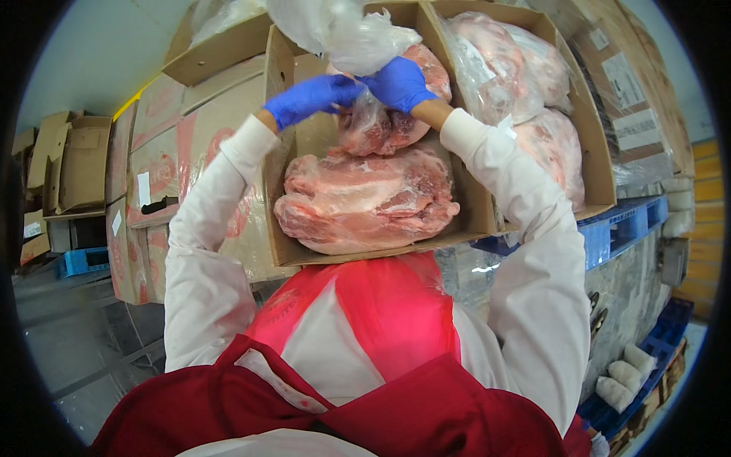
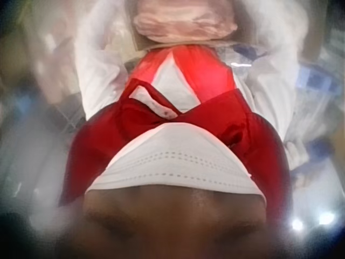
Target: The person unwraps a large piece of raw meat from plastic packaging and places it on a cardboard box. Using a knife, they trim fat and connective tissue from the meat surface, then move to a second piece and repeat the trimming process.
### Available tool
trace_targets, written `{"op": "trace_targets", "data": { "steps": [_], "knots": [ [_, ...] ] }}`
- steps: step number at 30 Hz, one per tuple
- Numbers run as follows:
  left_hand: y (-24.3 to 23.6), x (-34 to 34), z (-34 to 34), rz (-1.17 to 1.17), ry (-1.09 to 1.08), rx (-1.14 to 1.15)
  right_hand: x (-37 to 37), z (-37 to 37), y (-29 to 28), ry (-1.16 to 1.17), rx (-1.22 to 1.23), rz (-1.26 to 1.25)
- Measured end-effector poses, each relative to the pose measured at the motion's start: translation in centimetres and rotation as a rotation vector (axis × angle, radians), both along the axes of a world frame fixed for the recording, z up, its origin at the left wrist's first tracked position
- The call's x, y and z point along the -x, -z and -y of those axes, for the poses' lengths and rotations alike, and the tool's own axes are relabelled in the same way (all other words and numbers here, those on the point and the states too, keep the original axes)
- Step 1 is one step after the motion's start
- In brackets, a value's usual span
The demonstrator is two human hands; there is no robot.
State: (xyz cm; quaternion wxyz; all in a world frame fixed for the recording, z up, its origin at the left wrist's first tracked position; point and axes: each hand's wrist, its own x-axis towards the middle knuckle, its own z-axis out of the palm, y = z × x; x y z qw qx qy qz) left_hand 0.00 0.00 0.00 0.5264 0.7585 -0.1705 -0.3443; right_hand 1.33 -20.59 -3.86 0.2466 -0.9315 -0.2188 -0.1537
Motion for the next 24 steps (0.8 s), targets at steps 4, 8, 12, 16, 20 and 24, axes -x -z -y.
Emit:
{"op": "trace_targets", "data": {
  "steps": [4, 8, 12, 16, 20, 24],
  "knots": [
    [5.4, 2.1, 0.5, 0.767, -0.049, -0.153, -1.2, -1.5, 0.9, 0.188, 0.096, -0.306],
    [7.0, 0.7, 4.2, 1.121, -0.245, -0.406, -2.6, -1.4, 3.6, 0.182, -0.014, -0.102],
    [6.4, -1.0, 4.8, 1.054, -0.159, -0.606, -3.7, -1.7, 4.6, 0.135, -0.105, -0.049],
    [7.2, -4.3, 3.6, 1.18, 0.074, -0.564, -4.8, -2.1, 3.3, 0.146, -0.02, -0.09],
    [6.8, -6.2, 2.6, 1.165, 0.185, -0.328, -5.8, -2.0, 3.1, 0.15, 0.081, -0.097],
    [7.4, -7.0, 2.5, 1.205, 0.227, -0.271, -5.6, -1.8, 3.3, 0.168, 0.129, 0.069]
  ]
}}
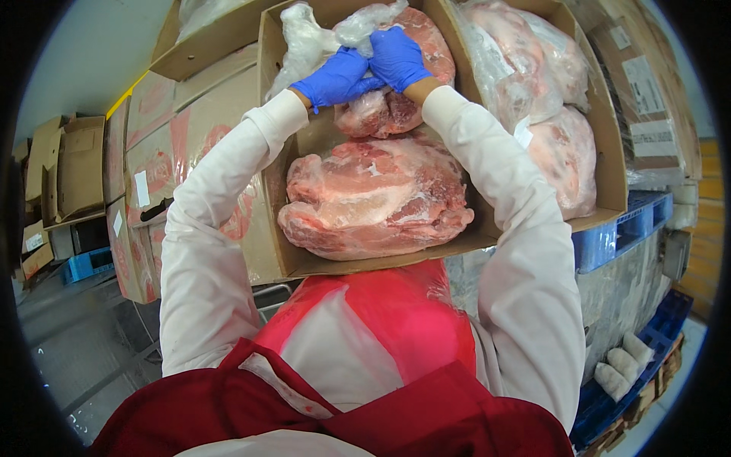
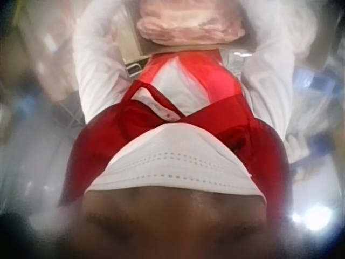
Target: The person unwraps a large piece of raw meat from plastic packaging and places it on a cardboard box. Using a knife, they trim fat and connective tissue from the meat surface, then move to a second piece and repeat the trimming process.
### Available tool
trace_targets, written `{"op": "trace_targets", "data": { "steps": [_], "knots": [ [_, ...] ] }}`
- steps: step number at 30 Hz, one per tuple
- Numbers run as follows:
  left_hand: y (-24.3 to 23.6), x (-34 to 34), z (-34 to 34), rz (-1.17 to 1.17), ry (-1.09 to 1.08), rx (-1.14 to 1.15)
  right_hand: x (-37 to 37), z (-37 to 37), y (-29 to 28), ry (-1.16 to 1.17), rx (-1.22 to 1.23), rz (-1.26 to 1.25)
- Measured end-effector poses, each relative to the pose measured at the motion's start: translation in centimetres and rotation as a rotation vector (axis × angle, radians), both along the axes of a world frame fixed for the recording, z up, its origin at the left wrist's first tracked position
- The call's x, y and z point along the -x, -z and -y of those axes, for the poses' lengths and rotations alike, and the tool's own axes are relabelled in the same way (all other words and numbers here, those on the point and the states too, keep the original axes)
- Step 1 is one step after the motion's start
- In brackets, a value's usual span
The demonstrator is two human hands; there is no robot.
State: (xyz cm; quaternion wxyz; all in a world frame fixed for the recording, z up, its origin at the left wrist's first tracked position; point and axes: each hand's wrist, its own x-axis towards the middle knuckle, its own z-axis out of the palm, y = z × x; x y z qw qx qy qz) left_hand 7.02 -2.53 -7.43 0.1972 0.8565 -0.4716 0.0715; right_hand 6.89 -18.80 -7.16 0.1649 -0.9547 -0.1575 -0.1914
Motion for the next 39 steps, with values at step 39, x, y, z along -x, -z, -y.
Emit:
{"op": "trace_targets", "data": {
  "steps": [39],
  "knots": [
    [-1.5, -7.8, -0.8, -0.27, -0.078, -0.181, -12.7, 2.3, 3.6, 0.365, -0.676, -0.23]
  ]
}}
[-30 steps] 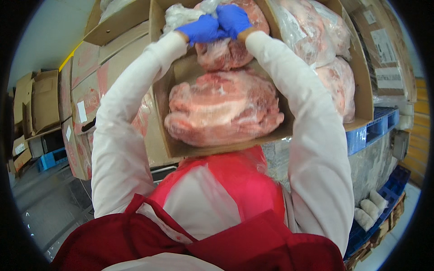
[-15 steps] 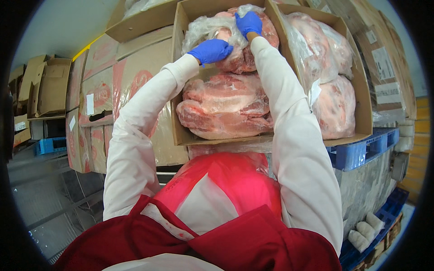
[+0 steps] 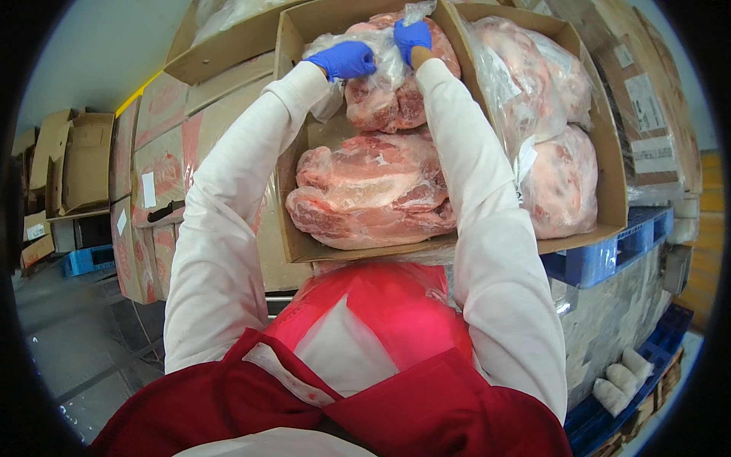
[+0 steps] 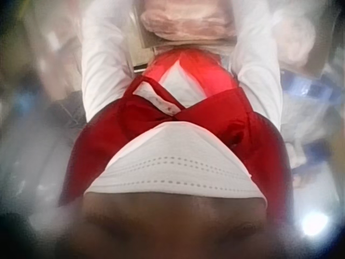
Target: The person unwraps a large piece of raw meat from plastic packaging and places it on a cardboard box. Using a knife, they trim fat and connective tissue from the meat surface, then move to a second piece and repeat the trimming process.
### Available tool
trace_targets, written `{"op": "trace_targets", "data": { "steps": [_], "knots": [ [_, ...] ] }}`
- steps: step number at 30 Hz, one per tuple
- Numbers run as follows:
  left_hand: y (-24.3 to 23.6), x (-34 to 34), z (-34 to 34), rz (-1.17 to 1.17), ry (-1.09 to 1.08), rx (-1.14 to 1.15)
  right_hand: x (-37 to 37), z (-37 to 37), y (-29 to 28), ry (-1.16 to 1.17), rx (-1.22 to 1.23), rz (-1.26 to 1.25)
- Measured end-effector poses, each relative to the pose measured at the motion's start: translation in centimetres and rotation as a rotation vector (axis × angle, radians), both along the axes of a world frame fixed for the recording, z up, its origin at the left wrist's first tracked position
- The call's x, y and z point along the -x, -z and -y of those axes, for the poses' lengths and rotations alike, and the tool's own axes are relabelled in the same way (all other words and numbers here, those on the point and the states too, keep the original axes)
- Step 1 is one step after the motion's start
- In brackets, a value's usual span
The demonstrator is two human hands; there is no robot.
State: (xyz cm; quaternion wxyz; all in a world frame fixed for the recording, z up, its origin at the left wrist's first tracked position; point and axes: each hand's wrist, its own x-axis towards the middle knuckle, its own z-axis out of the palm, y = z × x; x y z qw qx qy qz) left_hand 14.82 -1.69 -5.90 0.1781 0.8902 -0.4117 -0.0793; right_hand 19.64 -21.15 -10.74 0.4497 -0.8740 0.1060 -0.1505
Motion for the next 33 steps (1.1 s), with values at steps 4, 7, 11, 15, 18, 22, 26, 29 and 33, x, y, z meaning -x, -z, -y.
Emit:
{"op": "trace_targets", "data": {
  "steps": [4, 7, 11, 15, 18, 22, 26, 29, 33],
  "knots": [
    [-1.3, 0.2, -0.9, -0.125, 0.034, -0.008, 0.6, -3.3, -1.2, 0.181, 0.152, 0.018],
    [2.1, 4.0, 1.0, 0.092, -0.113, -0.047, -3.2, -1.0, 1.9, 0.062, 0.176, 0.18],
    [1.0, 6.2, 0.8, -0.132, -0.21, -0.041, -2.8, -3.1, 3.5, -0.101, 0.144, 0.369],
    [1.3, 6.3, 1.3, -0.089, -0.33, -0.05, -4.7, -3.8, 2.4, -0.183, 0.201, 0.458],
    [0.9, 6.3, 1.4, -0.113, -0.311, 0.003, -8.3, -1.0, 3.2, -0.002, 0.258, 0.186],
    [2.4, 5.4, 1.0, -0.06, -0.272, 0.082, -7.2, -1.6, 3.2, 0.1, 0.195, 0.268],
    [3.4, 6.7, 1.0, -0.065, -0.315, 0.161, -7.2, -0.8, 2.9, -0.101, 0.083, 0.208],
    [1.8, 6.2, 0.5, -0.21, -0.378, 0.16, -7.2, -4.6, -0.1, -0.038, 0.259, 0.267],
    [2.1, 7.4, 0.4, -0.136, -0.344, 0.158, -6.6, -4.3, -1.1, 0.033, 0.19, 0.21]
  ]
}}
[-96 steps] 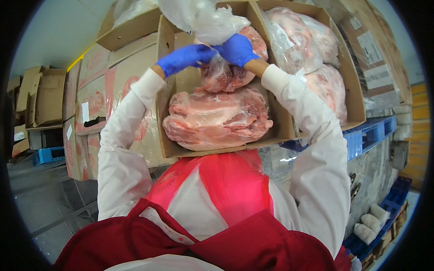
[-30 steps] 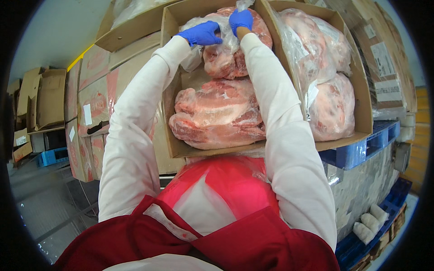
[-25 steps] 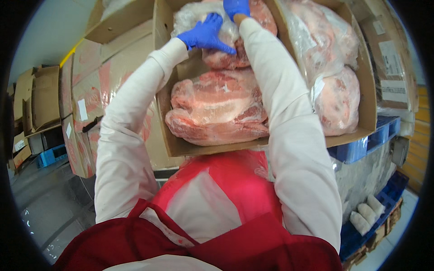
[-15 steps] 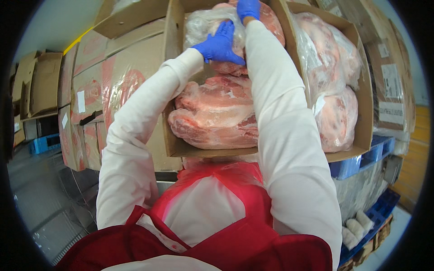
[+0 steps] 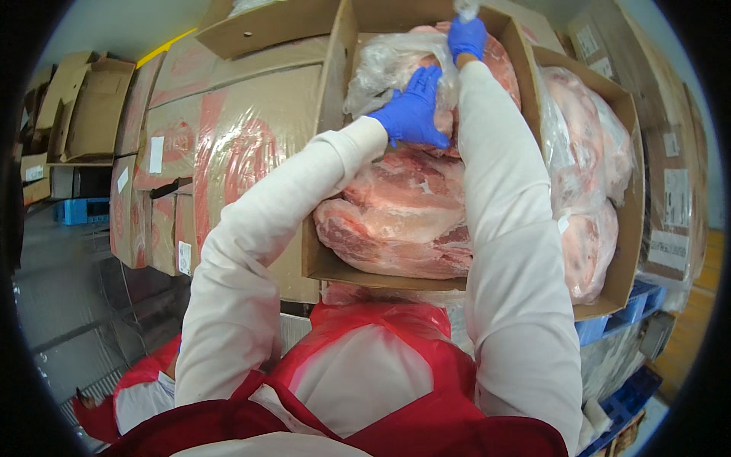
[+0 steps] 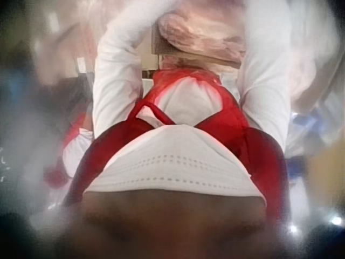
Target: The person unwraps a large piece of raw meat from plastic packaging and places it on a cardboard box. Using a knife, they trim fat and connective tissue from the meat surface, then move to a second piece and repeat the trimming process.
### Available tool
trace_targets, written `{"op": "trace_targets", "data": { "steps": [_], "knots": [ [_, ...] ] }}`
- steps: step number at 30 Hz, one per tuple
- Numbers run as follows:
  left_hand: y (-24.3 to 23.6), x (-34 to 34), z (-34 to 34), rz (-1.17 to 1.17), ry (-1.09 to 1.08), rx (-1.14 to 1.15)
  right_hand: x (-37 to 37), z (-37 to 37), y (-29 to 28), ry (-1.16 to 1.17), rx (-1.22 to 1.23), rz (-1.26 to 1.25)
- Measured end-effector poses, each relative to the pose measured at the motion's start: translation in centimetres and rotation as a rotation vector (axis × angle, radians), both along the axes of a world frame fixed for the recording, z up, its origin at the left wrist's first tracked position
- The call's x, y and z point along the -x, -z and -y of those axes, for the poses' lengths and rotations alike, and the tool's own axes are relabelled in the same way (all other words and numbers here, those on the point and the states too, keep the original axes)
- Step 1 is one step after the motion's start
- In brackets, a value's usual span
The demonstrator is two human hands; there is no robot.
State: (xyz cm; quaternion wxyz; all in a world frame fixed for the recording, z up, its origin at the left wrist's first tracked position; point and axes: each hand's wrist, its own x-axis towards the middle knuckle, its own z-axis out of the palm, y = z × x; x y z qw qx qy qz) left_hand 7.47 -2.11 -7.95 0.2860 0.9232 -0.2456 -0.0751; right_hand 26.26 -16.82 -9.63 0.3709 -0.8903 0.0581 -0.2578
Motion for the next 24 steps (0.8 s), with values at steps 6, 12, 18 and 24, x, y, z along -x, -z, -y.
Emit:
{"op": "trace_targets", "data": {
  "steps": [6, 12, 18, 24],
  "knots": [
    [4.5, 1.5, -1.2, 0.089, -0.044, 0.12, 2.4, -1.7, 1.0, -0.206, -0.046, -0.164],
    [1.2, -1.5, -0.1, 0.043, -0.014, -0.011, -4.4, 0.8, 2.7, -0.105, -0.014, -0.031],
    [0.6, -3.2, 0.1, 0.088, -0.093, 0.029, -2.2, 2.7, -0.2, -0.552, -0.258, -0.258],
    [0.9, -4.9, -0.7, 0.407, -0.023, 0.041, 6.4, 2.0, -1.2, -0.702, -0.148, -0.142]
  ]
}}
